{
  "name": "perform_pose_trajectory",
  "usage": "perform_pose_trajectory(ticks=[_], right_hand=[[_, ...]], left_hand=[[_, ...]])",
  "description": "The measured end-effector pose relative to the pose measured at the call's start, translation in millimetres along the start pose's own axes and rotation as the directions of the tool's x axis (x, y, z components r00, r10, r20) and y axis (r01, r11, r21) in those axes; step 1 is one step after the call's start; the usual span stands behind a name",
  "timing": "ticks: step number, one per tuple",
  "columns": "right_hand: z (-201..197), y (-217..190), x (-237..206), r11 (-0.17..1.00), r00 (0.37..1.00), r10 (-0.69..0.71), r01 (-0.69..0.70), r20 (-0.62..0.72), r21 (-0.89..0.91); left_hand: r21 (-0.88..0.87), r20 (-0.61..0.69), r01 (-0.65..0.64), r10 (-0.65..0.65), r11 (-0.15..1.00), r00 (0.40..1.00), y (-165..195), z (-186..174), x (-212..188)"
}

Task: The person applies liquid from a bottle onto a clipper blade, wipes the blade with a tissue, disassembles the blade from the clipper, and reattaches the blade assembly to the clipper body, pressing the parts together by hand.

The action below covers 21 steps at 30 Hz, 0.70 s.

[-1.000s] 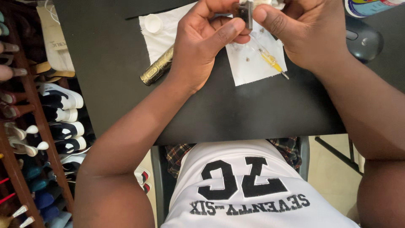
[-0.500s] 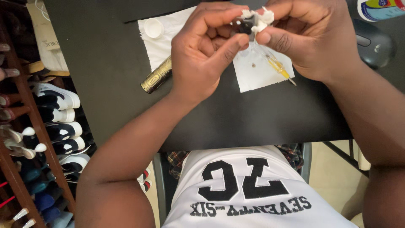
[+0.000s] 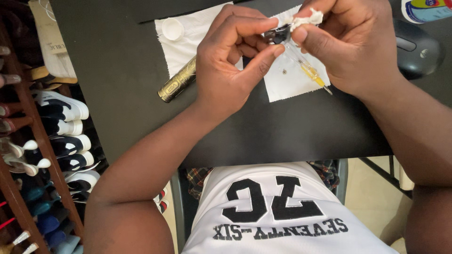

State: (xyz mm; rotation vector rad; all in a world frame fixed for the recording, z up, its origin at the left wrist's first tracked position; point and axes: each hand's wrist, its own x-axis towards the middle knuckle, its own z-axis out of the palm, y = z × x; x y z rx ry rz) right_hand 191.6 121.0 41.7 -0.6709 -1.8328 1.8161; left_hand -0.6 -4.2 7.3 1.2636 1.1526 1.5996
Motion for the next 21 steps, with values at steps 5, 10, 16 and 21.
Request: perform_pose_trajectory(ticks=[5,10,16,21], right_hand=[[0.7,0.2,1.5,0.998,1.000,-0.006,0.007,-0.022,0.066],[1.0,-2.4,1.3,0.987,1.000,-0.019,0.021,-0.014,0.159],[-3.4,-4.0,3.3,1.000,1.000,0.002,-0.002,0.020,-0.015],[-4.6,-3.7,2.7,0.996,0.995,-0.060,0.054,0.081,0.074]], left_hand=[[-0.056,-0.003,0.030,-0.030,0.998,1.000,-4.2,-1.2,-0.5],[-0.110,0.015,0.067,-0.066,0.992,0.998,-3.2,-2.0,-0.6],[-0.057,0.045,0.078,-0.076,0.995,0.996,1.1,-3.8,0.0],[-0.065,0.075,0.113,-0.108,0.991,0.991,0.6,-3.7,-0.7]])
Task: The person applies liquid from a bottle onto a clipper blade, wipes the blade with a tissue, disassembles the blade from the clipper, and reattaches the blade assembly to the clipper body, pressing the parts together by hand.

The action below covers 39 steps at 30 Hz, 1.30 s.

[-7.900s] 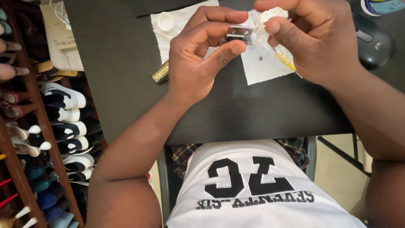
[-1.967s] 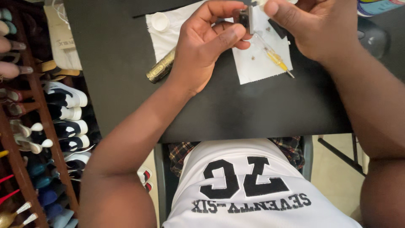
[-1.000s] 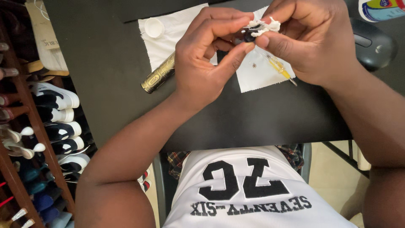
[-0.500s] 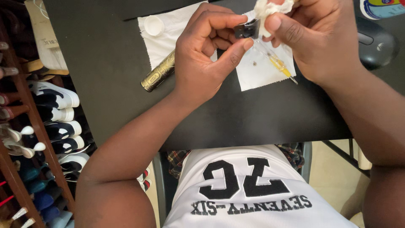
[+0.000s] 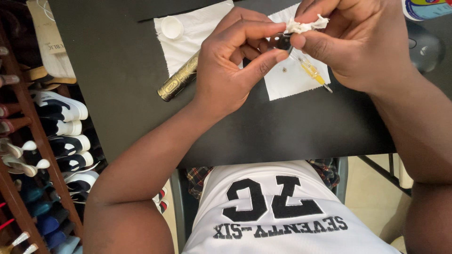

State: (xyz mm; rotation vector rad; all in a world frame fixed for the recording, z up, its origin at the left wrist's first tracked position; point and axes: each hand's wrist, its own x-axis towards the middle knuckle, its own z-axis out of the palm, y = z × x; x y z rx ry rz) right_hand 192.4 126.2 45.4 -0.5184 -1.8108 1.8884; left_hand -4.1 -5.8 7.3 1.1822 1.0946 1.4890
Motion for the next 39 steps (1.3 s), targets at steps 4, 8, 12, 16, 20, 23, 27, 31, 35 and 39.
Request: perform_pose_trajectory(ticks=[4,8,12,16,20,23,27,31,35,39], right_hand=[[1.3,-1.0,-1.6,0.991,0.984,0.131,-0.134,-0.120,-0.015],[0.9,1.6,-1.3,0.979,0.991,0.116,-0.104,-0.061,0.173],[-0.5,6.7,-1.2,0.963,0.992,0.102,-0.079,-0.077,0.259],[-2.7,4.3,-4.9,0.955,0.988,0.121,-0.089,-0.095,0.284],[-1.1,-1.4,-6.4,0.952,0.993,0.112,-0.094,-0.044,0.290],[4.4,-2.5,-4.5,0.983,0.996,0.072,-0.063,-0.049,0.172],[13.7,-5.8,-7.3,0.998,0.996,0.063,-0.062,-0.061,0.032],[18.4,-9.9,-4.0,0.990,0.985,0.131,-0.125,-0.113,0.062],[21.6,-13.4,0.7,0.979,0.981,0.165,-0.150,-0.099,0.140],[23.5,-16.5,1.9,0.979,0.972,0.201,-0.204,-0.118,-0.017]], left_hand=[[-0.166,0.017,0.067,-0.065,0.984,0.998,-4.5,0.4,2.2],[-0.262,0.021,0.144,-0.143,0.954,0.989,-6.3,-0.9,3.9],[-0.270,0.005,0.150,-0.154,0.951,0.988,-5.7,-2.2,5.4],[-0.322,-0.049,0.156,-0.181,0.934,0.982,-3.3,-1.6,3.5],[-0.354,-0.088,0.110,-0.150,0.929,0.985,-2.8,-1.6,3.9],[-0.400,-0.113,0.069,-0.124,0.914,0.986,-4.3,-0.8,5.0],[-0.426,-0.107,0.036,-0.090,0.904,0.990,-7.0,0.5,4.2],[-0.379,-0.076,0.031,-0.065,0.925,0.995,-10.6,3.7,1.9],[-0.397,-0.061,0.004,-0.031,0.918,0.998,-13.5,5.2,2.1],[-0.441,-0.041,-0.007,-0.013,0.897,0.999,-11.2,6.1,3.5]])
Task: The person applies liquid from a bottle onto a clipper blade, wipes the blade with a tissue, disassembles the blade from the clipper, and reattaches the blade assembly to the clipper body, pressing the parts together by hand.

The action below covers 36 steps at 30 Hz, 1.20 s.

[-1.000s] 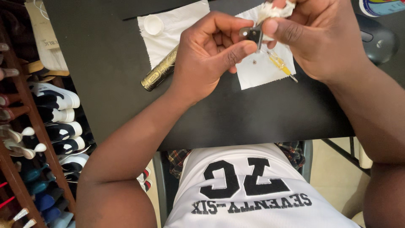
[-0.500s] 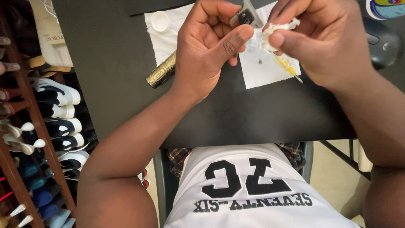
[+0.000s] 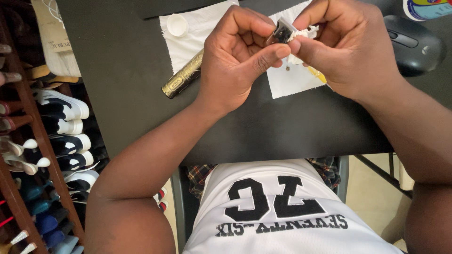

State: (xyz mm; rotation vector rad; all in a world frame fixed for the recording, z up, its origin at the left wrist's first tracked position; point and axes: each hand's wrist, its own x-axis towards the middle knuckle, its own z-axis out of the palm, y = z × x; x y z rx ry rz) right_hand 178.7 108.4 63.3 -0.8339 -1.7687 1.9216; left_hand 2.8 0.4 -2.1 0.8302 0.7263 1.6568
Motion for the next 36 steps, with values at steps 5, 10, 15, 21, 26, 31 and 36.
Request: perform_pose_trajectory(ticks=[5,10,15,21,26,31,36], right_hand=[[-1.5,-0.4,-0.7,0.994,1.000,-0.012,0.011,-0.008,-0.104],[-6.0,6.7,-3.9,0.989,1.000,-0.003,0.000,-0.014,-0.147],[-6.7,12.0,-5.6,0.952,0.997,-0.071,0.074,0.021,-0.296],[-0.6,5.5,-2.4,0.996,0.998,0.044,-0.047,-0.048,-0.071],[-3.1,3.6,0.4,1.000,0.999,0.012,-0.011,-0.047,0.022],[-4.5,4.5,-2.5,1.000,0.999,0.002,-0.002,-0.042,0.013],[-2.1,-3.2,-6.8,0.996,0.998,-0.046,0.043,-0.032,-0.080]], left_hand=[[-0.040,0.020,0.033,-0.032,0.999,0.999,5.5,5.6,1.6],[-0.004,0.004,0.075,-0.075,0.997,0.997,5.4,6.9,-1.5],[0.021,-0.004,0.076,-0.076,0.997,0.997,-0.7,2.8,-4.8],[-0.003,-0.025,0.028,-0.028,1.000,0.999,-3.5,0.7,-3.7],[0.003,-0.065,0.047,-0.046,0.999,0.997,4.1,-3.3,-1.9],[-0.003,-0.077,0.064,-0.064,0.998,0.995,5.6,-2.9,0.6],[-0.029,-0.111,0.068,-0.071,0.997,0.991,4.2,-2.0,1.0]])
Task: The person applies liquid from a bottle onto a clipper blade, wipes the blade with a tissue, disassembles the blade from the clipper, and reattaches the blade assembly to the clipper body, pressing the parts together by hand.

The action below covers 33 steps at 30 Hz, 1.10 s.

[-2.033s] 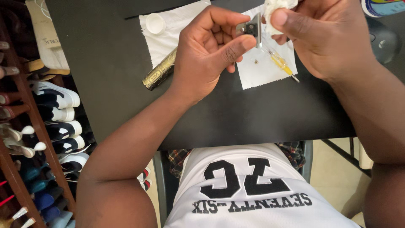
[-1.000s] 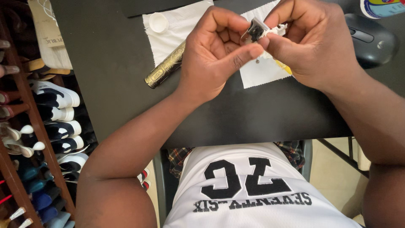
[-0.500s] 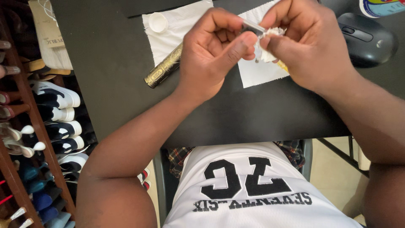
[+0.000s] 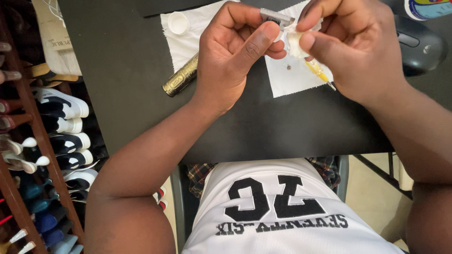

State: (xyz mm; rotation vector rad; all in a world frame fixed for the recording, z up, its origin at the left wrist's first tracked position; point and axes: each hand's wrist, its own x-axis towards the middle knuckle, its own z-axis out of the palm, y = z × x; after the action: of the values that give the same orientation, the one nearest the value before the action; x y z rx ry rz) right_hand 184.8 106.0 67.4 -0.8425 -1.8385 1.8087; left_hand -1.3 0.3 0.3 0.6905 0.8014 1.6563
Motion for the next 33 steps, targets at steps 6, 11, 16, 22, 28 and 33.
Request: perform_pose_trajectory(ticks=[6,11,16,22,28,33], right_hand=[[6.2,-2.8,-1.3,0.979,0.985,-0.162,0.168,0.056,-0.119],[2.8,7.0,-2.8,0.952,0.966,-0.246,0.256,0.074,-0.170],[0.7,14.8,-3.8,0.915,0.934,-0.345,0.357,0.096,-0.188],[6.5,4.8,-2.0,0.980,0.981,-0.195,0.194,0.027,0.034],[10.8,-8.7,0.6,0.970,0.994,-0.097,0.104,0.040,-0.221],[16.1,-8.2,-0.4,0.995,0.999,-0.039,0.038,-0.002,-0.094]], left_hand=[[0.025,0.003,-0.038,0.038,0.999,0.999,-1.3,1.1,0.1],[0.035,0.030,-0.041,0.040,0.999,0.999,-0.6,0.4,-0.4],[0.042,0.051,-0.067,0.064,0.997,0.997,-3.4,0.3,-1.9],[0.036,0.073,-0.083,0.081,0.996,0.994,-7.6,1.9,-3.4],[0.080,0.117,-0.089,0.079,0.993,0.990,-3.1,3.7,-6.0],[0.119,0.127,-0.106,0.090,0.987,0.988,-2.2,8.9,-6.6]])
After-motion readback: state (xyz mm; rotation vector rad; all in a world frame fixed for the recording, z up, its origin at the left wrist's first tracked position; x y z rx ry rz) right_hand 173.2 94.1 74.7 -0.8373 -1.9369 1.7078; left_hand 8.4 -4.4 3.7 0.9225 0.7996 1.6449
